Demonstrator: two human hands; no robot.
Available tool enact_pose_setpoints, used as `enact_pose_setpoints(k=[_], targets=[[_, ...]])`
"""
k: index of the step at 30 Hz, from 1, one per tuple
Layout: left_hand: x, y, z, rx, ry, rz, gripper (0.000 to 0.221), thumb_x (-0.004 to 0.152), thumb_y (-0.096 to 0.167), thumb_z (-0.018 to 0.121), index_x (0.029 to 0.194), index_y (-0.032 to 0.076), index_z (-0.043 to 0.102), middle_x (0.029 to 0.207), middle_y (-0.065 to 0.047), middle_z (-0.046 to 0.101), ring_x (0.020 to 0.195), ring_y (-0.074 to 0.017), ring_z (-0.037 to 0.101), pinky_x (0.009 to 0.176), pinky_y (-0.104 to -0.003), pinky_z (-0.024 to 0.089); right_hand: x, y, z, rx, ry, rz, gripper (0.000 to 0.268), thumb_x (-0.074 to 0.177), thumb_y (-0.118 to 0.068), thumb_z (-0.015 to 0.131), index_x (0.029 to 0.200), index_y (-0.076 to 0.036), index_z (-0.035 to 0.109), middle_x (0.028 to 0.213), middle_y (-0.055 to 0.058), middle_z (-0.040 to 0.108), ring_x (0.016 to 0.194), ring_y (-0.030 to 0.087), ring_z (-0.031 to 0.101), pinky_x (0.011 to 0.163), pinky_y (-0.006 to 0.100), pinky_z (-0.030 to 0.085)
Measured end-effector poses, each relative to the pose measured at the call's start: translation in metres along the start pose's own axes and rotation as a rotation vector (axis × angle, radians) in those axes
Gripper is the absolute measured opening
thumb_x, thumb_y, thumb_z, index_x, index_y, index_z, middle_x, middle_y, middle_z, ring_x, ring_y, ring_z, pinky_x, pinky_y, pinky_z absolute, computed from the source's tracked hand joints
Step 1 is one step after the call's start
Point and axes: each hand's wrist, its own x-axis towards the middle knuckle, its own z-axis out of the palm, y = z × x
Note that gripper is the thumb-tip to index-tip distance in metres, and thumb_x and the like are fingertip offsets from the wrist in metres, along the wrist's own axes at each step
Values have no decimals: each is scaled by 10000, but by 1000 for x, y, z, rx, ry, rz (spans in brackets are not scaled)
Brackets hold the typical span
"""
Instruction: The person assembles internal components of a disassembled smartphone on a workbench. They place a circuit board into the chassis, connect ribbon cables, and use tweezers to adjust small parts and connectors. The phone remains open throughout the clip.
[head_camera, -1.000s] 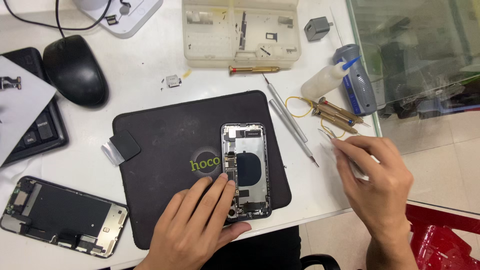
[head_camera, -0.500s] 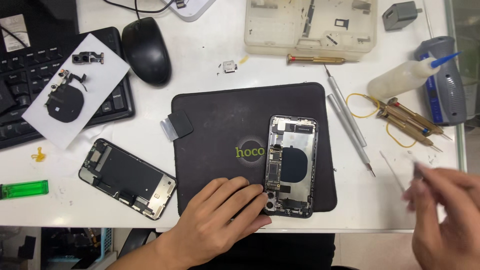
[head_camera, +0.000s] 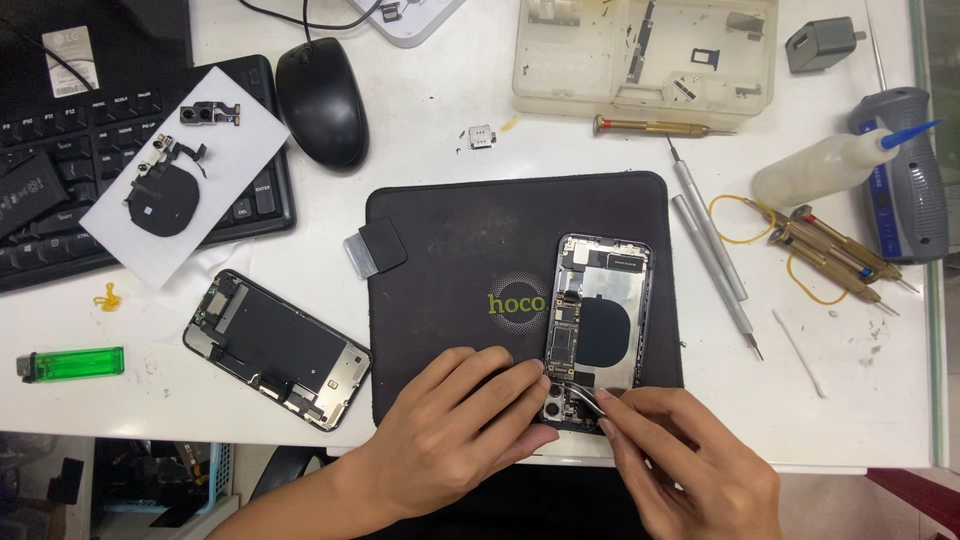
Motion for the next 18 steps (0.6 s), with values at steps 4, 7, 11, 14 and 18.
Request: enact_pose_setpoints(k=[4, 7, 11, 14, 18], targets=[[-1, 0, 0, 10, 4, 11, 372, 925, 267, 817, 1106, -48, 735, 1147, -120, 690, 1053, -258, 637, 817, -378, 524, -5, -6, 6, -51, 39, 113, 242, 742, -23, 800, 971, -101, 816, 872, 40, 768, 616, 76, 741, 456, 216, 505], [-2, 0, 1, -3, 7, 12, 376, 929, 267, 815, 1112, -52, 734, 1152, -123, 688, 1059, -258, 635, 823, -380, 520, -4, -7, 6, -7, 20, 138, 260, 751, -19, 789, 998, -99, 811, 881, 42, 766, 602, 69, 742, 438, 206, 502], [-3, 0, 0, 5, 11, 16, 371, 929, 260, 811, 1109, -55, 733, 1156, -124, 683, 1064, -261, 631, 834, -385, 522, -2, -9, 5, -14, 16, 97, 270, 764, -8, 776, 1029, -57, 797, 865, 60, 756, 620, 89, 741, 470, 217, 527], [-3, 0, -1, -7, 2, 12, 367, 927, 252, 808, 1106, -59, 733, 1159, -122, 680, 1066, -258, 631, 835, -384, 524, 0, -9, 3, -1, 12, 40, 265, 785, -4, 761, 1048, -30, 782, 888, 76, 751, 700, 109, 759, 548, 221, 570], [-3, -1, 0, -9, 17, 26, 377, 925, 249, 808, 1111, -70, 732, 1167, -127, 674, 1067, -259, 627, 833, -384, 522, 1, -12, 3, -20, 9, 50, 254, 790, -4, 761, 1043, -21, 784, 869, 86, 753, 708, 128, 760, 584, 239, 610]])
